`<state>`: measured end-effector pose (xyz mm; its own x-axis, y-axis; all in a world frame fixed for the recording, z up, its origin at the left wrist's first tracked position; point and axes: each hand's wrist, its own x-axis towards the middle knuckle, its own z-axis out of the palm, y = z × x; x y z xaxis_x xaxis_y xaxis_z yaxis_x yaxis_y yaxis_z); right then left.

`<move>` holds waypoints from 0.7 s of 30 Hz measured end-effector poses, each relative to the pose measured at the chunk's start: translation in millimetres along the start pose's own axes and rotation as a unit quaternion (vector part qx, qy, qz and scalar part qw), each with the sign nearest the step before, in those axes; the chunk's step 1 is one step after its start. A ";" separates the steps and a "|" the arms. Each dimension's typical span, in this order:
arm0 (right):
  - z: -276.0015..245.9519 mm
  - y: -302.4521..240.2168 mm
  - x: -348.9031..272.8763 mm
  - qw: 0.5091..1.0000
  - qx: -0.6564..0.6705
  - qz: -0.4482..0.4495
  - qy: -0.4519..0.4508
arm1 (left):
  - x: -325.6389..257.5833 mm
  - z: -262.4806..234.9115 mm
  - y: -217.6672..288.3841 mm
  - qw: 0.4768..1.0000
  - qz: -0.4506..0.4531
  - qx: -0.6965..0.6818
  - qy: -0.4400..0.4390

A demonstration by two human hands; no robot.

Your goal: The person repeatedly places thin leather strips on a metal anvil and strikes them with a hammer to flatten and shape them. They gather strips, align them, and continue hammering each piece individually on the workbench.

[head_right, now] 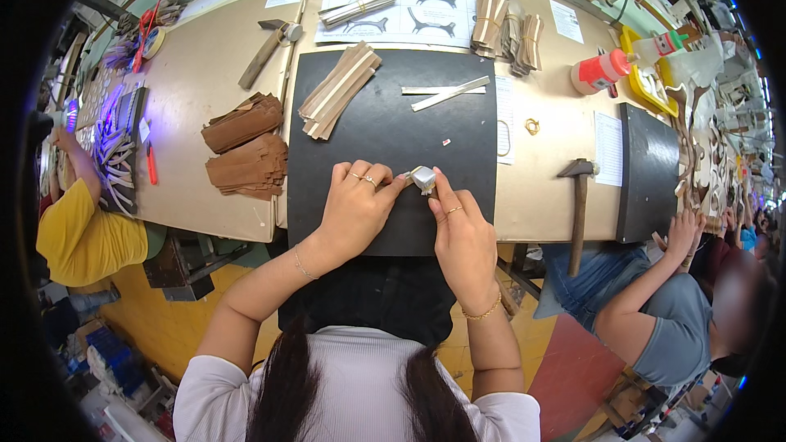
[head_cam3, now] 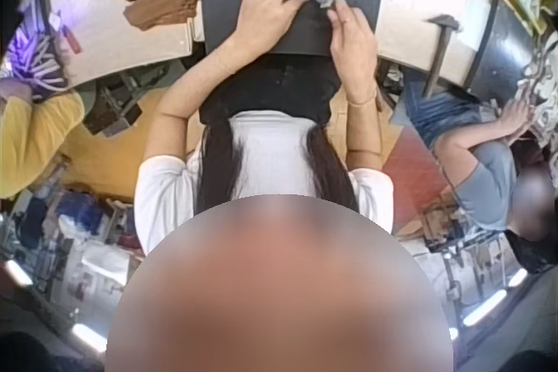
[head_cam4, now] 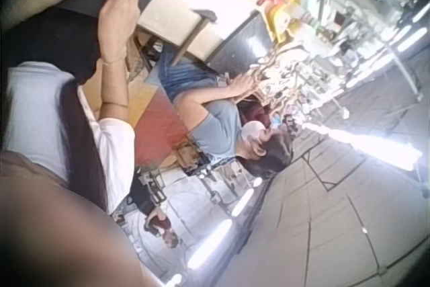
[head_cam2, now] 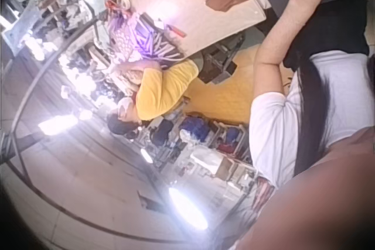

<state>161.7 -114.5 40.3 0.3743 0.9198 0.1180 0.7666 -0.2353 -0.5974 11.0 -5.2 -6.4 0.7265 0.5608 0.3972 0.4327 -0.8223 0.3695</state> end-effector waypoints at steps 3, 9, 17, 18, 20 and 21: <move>-3.0 -4.2 2.9 1.000 -0.004 -0.006 0.007 | 1.4 -3.0 0.7 0.999 0.025 0.025 -0.014; 0.7 -8.4 7.3 0.999 -0.012 -0.037 0.023 | 3.9 -6.4 3.2 0.997 0.050 0.049 -0.025; 7.6 -0.2 15.2 0.997 -0.021 -0.053 0.048 | 1.2 -5.8 3.9 0.997 0.035 0.055 -0.046; 7.6 -0.6 13.4 0.996 0.009 -0.053 0.066 | 0.7 -5.4 4.2 0.997 0.034 0.054 -0.046; 8.8 -1.3 11.4 0.997 -0.030 -0.055 0.033 | 0.6 -4.6 4.1 0.997 0.033 0.052 -0.047; 9.5 -1.1 11.1 0.997 -0.049 -0.061 0.013 | 1.1 -3.7 3.8 0.999 0.022 0.031 -0.037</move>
<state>160.0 -101.0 34.7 0.2878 0.9353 0.2059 0.8542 -0.1535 -0.4968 11.5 -7.3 -1.4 0.7817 0.5174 0.3482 0.4306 -0.8516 0.2989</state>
